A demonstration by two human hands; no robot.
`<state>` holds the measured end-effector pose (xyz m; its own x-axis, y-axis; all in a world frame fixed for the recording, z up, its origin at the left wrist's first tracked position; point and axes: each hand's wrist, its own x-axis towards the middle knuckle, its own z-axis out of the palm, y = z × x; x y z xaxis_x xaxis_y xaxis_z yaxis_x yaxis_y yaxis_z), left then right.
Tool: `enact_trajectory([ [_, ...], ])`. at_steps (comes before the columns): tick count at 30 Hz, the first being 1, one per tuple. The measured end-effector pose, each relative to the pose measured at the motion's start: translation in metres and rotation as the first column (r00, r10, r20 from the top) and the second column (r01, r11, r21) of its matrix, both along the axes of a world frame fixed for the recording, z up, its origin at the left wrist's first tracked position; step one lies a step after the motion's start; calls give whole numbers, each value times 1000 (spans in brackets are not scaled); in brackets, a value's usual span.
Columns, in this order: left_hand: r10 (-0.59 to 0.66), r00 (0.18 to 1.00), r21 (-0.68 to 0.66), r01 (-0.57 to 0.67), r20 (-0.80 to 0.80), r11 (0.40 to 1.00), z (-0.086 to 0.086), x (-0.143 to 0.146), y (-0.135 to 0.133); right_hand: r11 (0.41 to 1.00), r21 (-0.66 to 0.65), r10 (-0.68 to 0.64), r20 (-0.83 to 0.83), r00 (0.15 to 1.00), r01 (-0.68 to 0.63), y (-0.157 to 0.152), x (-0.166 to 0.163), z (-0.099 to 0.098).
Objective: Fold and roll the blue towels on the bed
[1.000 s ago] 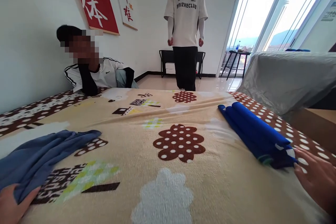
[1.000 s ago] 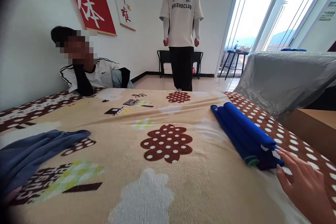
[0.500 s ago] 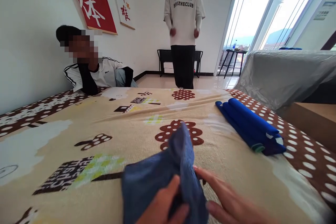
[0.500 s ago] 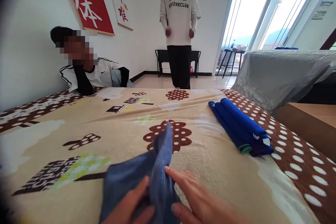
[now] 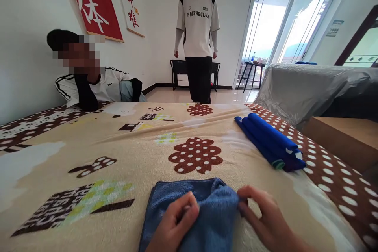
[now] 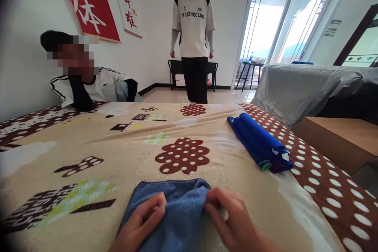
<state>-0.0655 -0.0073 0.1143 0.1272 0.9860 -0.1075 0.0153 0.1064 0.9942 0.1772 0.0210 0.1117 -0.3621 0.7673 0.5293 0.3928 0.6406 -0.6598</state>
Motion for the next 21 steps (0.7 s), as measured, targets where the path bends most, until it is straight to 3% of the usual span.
enact_trajectory([
  [3, 212, 967, 0, -214, 142, 977, 12, 8, 16, 971, -238, -26, -251, 968, -36, -2, -2, -2],
  [5, 271, 938, -39, -269, 218, 962, 17, 16, 25, 970, -227, 23, -285, 958, -91, -5, -11, -12],
  [7, 216, 932, -73, -204, 290, 976, 16, 23, 30, 982, -177, 34, -186, 982, -68, -6, -23, -26],
  [9, 70, 940, 15, -79, 335, 997, 9, 28, 31, 981, -194, -32, -64, 997, 19, -4, -36, -38],
  [11, -66, 961, 174, 19, 268, 985, -4, 30, 29, 967, -239, -94, -10, 995, 89, 1, -45, -44],
  [13, -83, 988, 252, 47, 133, 966, -16, 31, 28, 966, -245, -83, -11, 996, 78, 6, -49, -43],
  [16, 52, 998, 227, -60, 41, 972, -27, 27, 29, 972, -226, -72, -38, 997, 61, 11, -40, -38],
  [18, 199, 979, 262, -200, 31, 944, -26, 18, 31, 953, -296, -110, -144, 984, 63, 13, -28, -33],
  [21, 366, 930, 308, -356, 26, 882, -9, -4, 33, 844, -526, -181, -471, 863, -110, 14, -6, -16],
])
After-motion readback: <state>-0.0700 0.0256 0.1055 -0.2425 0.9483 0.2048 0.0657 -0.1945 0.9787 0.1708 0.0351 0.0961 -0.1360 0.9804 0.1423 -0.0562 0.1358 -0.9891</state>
